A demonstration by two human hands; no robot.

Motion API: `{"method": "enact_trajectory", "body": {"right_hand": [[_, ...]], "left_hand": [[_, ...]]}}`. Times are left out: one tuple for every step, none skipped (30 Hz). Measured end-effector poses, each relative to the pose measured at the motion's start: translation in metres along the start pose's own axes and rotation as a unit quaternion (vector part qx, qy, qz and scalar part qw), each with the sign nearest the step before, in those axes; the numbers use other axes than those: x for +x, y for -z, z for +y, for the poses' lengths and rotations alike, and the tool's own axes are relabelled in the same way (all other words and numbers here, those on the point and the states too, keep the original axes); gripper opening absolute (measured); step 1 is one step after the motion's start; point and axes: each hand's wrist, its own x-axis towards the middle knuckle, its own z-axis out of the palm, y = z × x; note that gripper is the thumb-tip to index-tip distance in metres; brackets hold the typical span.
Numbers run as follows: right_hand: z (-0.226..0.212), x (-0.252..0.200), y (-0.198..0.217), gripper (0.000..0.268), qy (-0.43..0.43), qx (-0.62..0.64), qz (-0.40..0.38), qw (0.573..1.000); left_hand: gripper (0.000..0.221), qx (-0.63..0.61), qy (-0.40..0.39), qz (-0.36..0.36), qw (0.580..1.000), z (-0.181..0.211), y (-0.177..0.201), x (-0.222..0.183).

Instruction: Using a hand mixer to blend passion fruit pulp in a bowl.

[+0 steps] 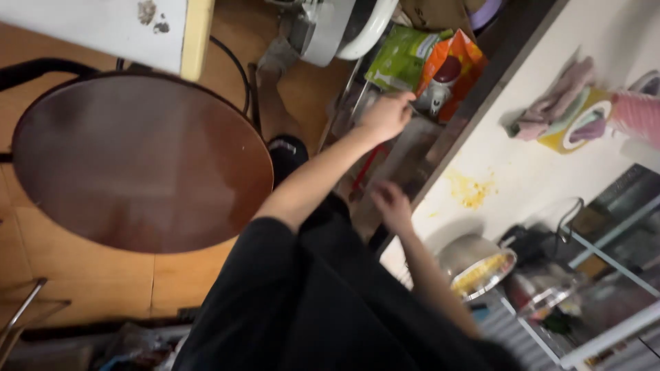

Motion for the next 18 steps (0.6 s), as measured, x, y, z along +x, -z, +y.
{"method": "enact_trajectory", "body": {"right_hand": [[-0.001, -0.010, -0.011, 0.032, -0.037, 0.061, -0.021, 0.997], [0.003, -0.026, -0.025, 0.032, -0.035, 0.060, -0.005, 0.998], [0.009, -0.041, -0.039, 0.031, -0.074, 0.107, 0.002, 0.991], [0.015, -0.068, -0.052, 0.030, -0.122, 0.154, 0.011, 0.980], [0.019, -0.091, -0.058, 0.030, -0.129, 0.152, 0.029, 0.980], [0.023, -0.107, -0.069, 0.027, -0.121, 0.145, 0.033, 0.981], [0.026, -0.124, -0.080, 0.026, -0.113, 0.139, 0.036, 0.983], [0.037, -0.136, -0.091, 0.026, -0.107, 0.141, 0.060, 0.982], [0.049, -0.148, -0.103, 0.028, -0.207, 0.216, 0.063, 0.952], [0.055, -0.163, -0.121, 0.031, -0.308, 0.293, 0.071, 0.902], [0.052, -0.154, -0.119, 0.031, -0.305, 0.303, 0.099, 0.897], [0.044, -0.155, -0.120, 0.032, -0.335, 0.332, 0.105, 0.875], [0.036, -0.156, -0.121, 0.034, -0.364, 0.363, 0.110, 0.851], [0.046, -0.167, -0.142, 0.034, -0.367, 0.377, 0.125, 0.841], [0.053, -0.178, -0.163, 0.035, -0.346, 0.374, 0.165, 0.845], [0.059, -0.186, -0.183, 0.036, -0.321, 0.370, 0.197, 0.850], [0.062, -0.195, -0.201, 0.036, -0.319, 0.384, 0.202, 0.843], [0.071, -0.198, -0.216, 0.039, -0.274, 0.366, 0.245, 0.855]], "left_hand": [[0.036, 0.084, -0.008, -0.077, 0.993, -0.021, -0.029, 0.024], [0.036, 0.084, -0.024, -0.081, 0.993, -0.058, -0.067, 0.051], [0.032, 0.132, 0.010, -0.134, 0.982, -0.093, -0.107, 0.081], [0.031, 0.175, 0.042, -0.194, 0.964, -0.121, -0.161, 0.100], [0.031, 0.171, 0.027, -0.205, 0.963, -0.135, -0.193, 0.109], [0.034, 0.111, 0.069, -0.170, 0.977, -0.150, -0.220, 0.123], [0.038, 0.049, 0.112, -0.137, 0.983, -0.163, -0.249, 0.138], [0.038, 0.054, 0.090, -0.143, 0.984, -0.214, -0.161, 0.099], [0.034, 0.179, 0.053, -0.166, 0.968, -0.221, -0.157, 0.130], [0.031, 0.299, 0.011, -0.190, 0.935, -0.179, -0.262, 0.163], [0.029, 0.415, -0.033, -0.205, 0.886, -0.211, -0.269, 0.176], [0.028, 0.522, -0.077, -0.216, 0.821, -0.231, -0.289, 0.186], [0.027, 0.621, -0.122, -0.217, 0.743, -0.239, -0.319, 0.205], [0.027, 0.625, -0.140, -0.226, 0.734, -0.232, -0.336, 0.187], [0.026, 0.654, -0.170, -0.244, 0.696, -0.228, -0.341, 0.181], [0.026, 0.685, -0.191, -0.256, 0.655, -0.227, -0.326, 0.185], [0.025, 0.714, -0.211, -0.267, 0.612, -0.217, -0.316, 0.176], [0.025, 0.743, -0.226, -0.268, 0.570, -0.200, -0.302, 0.182]]}}
